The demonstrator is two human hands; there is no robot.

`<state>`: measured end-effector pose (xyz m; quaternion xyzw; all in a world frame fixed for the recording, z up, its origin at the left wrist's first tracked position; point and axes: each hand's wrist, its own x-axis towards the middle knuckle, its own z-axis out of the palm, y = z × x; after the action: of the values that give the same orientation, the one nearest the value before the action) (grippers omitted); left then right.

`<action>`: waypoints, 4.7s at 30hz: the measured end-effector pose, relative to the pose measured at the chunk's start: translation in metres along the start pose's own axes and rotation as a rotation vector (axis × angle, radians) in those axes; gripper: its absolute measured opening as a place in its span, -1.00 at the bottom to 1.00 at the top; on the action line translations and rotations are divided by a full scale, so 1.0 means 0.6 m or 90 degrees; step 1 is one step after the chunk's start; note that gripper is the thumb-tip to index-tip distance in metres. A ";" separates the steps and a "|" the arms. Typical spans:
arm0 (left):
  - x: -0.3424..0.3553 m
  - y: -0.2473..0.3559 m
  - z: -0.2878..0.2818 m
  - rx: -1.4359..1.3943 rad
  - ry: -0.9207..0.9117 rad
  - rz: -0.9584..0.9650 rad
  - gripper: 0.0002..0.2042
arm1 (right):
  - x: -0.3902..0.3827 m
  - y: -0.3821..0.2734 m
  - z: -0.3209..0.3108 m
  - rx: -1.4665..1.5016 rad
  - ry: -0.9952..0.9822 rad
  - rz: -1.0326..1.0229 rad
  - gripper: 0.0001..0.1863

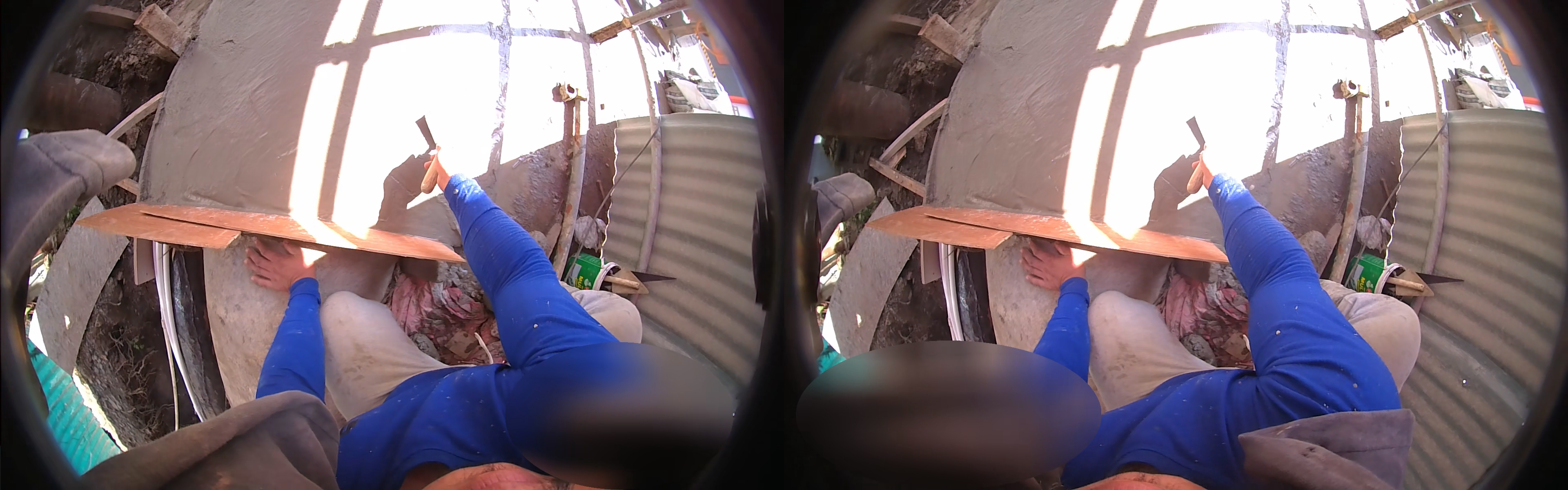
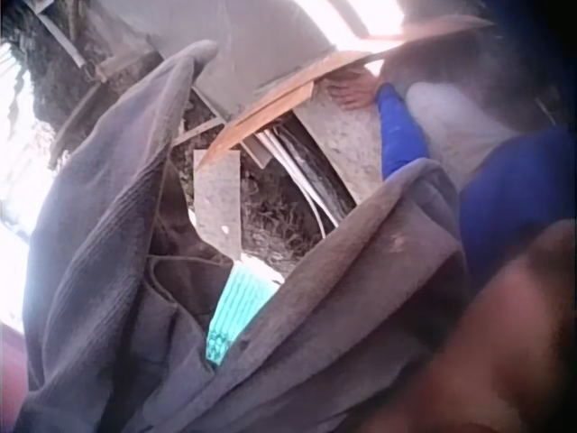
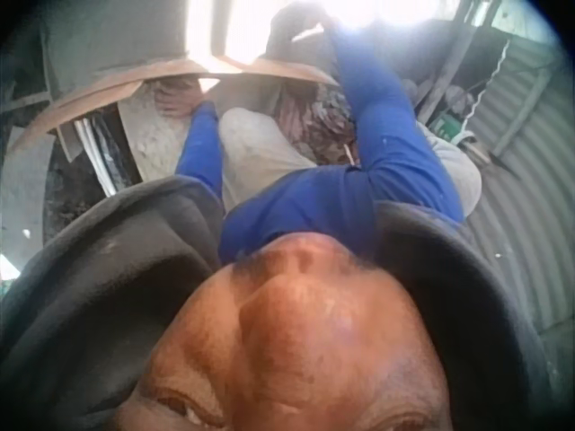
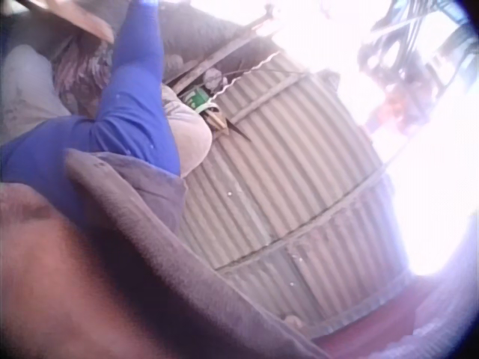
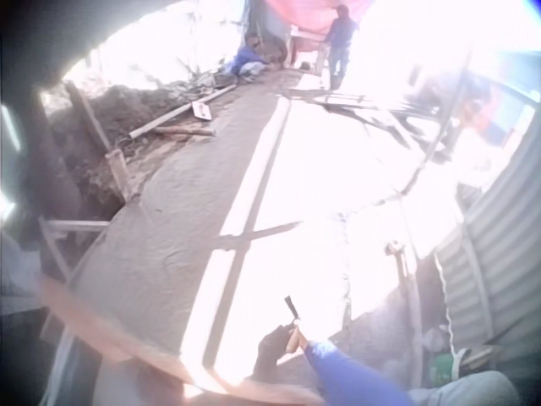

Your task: The person scoops wet plaster from a pile and applies it to a curved wall surface using a trowel. They repeatedly smooth and level the plaster with the trowel while kneeling on the ground.

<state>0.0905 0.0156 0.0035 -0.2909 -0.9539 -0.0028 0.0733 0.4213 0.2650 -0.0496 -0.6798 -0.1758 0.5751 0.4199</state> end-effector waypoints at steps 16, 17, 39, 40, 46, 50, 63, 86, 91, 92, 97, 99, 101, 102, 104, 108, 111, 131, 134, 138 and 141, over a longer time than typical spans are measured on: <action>-0.001 0.003 -0.012 -0.034 -0.003 0.011 -0.26 | -0.054 0.024 0.273 -0.242 -0.173 -0.074 -0.68; -0.002 0.002 -0.014 -0.031 -0.007 0.011 -0.26 | -0.057 0.024 0.280 -0.263 -0.189 -0.084 -0.68; 0.000 0.016 -0.013 -0.033 -0.020 0.016 -0.23 | 0.146 -0.146 -0.093 -0.515 -0.069 -0.265 -0.62; 0.003 0.013 -0.014 -0.029 -0.018 0.007 -0.24 | 0.135 -0.147 -0.102 -0.489 -0.068 -0.242 -0.62; 0.002 0.004 -0.023 -0.029 -0.034 0.004 -0.21 | 0.066 -0.107 -0.155 -0.413 -0.109 -0.177 -0.64; 0.001 0.021 -0.018 -0.032 -0.031 -0.014 -0.24 | 0.048 -0.119 -0.176 -0.367 -0.125 -0.201 -0.72; 0.001 -0.001 -0.010 -0.002 -0.037 -0.002 -0.25 | 0.031 -0.098 -0.133 -0.530 0.056 -0.643 -0.75; -0.003 -0.007 0.004 0.067 0.019 0.039 -0.28 | 0.216 -0.196 0.112 -1.474 -0.011 -0.894 -0.73; -0.001 -0.009 0.015 0.081 0.022 0.035 -0.27 | 0.258 -0.224 0.080 -1.574 -0.009 -0.889 -0.75; -0.003 -0.004 0.010 0.083 0.013 0.035 -0.27 | 0.260 -0.227 0.069 -1.569 0.013 -0.878 -0.75; -0.003 -0.017 0.002 0.116 0.018 0.030 -0.30 | 0.186 -0.242 0.048 -1.441 0.266 -0.900 -0.76; -0.004 -0.014 0.006 0.116 0.025 0.041 -0.31 | 0.171 -0.258 0.035 -1.407 0.270 -0.805 -0.73; -0.005 -0.014 0.010 0.124 0.031 0.048 -0.29 | 0.173 -0.267 0.021 -1.388 0.211 -0.682 -0.64; -0.004 -0.015 0.012 0.131 0.032 0.051 -0.28 | 0.174 -0.270 0.014 -1.375 0.182 -0.622 -0.59; -0.003 -0.015 0.016 0.138 0.030 0.051 -0.25 | 0.175 -0.266 0.001 -1.330 0.146 -0.566 -0.53; -0.004 -0.010 0.006 0.132 0.015 0.036 -0.24 | 0.155 -0.232 -0.022 -1.098 0.153 -0.662 -0.51; -0.006 0.000 -0.007 0.130 0.004 0.033 -0.24 | 0.162 -0.203 -0.038 -0.841 0.189 -0.700 -0.41; -0.002 -0.009 -0.017 0.106 0.014 0.091 -0.09 | 0.263 -0.331 0.090 -1.154 0.105 -0.727 -0.53; -0.003 -0.010 -0.013 0.114 -0.005 0.083 -0.06 | 0.246 -0.380 0.073 -1.211 0.152 -0.669 -0.54; -0.001 -0.002 -0.005 0.117 -0.019 0.090 -0.04 | 0.295 -0.382 0.038 -1.037 0.213 -0.652 -0.45; -0.001 -0.013 0.002 0.137 -0.011 0.088 -0.03 | 0.310 -0.371 0.041 -1.311 0.244 -0.680 -0.43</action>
<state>0.0863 0.0092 0.0024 -0.3466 -0.9270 0.1070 0.0956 0.5039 0.5385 0.0049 -0.6137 -0.7546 -0.1989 -0.1200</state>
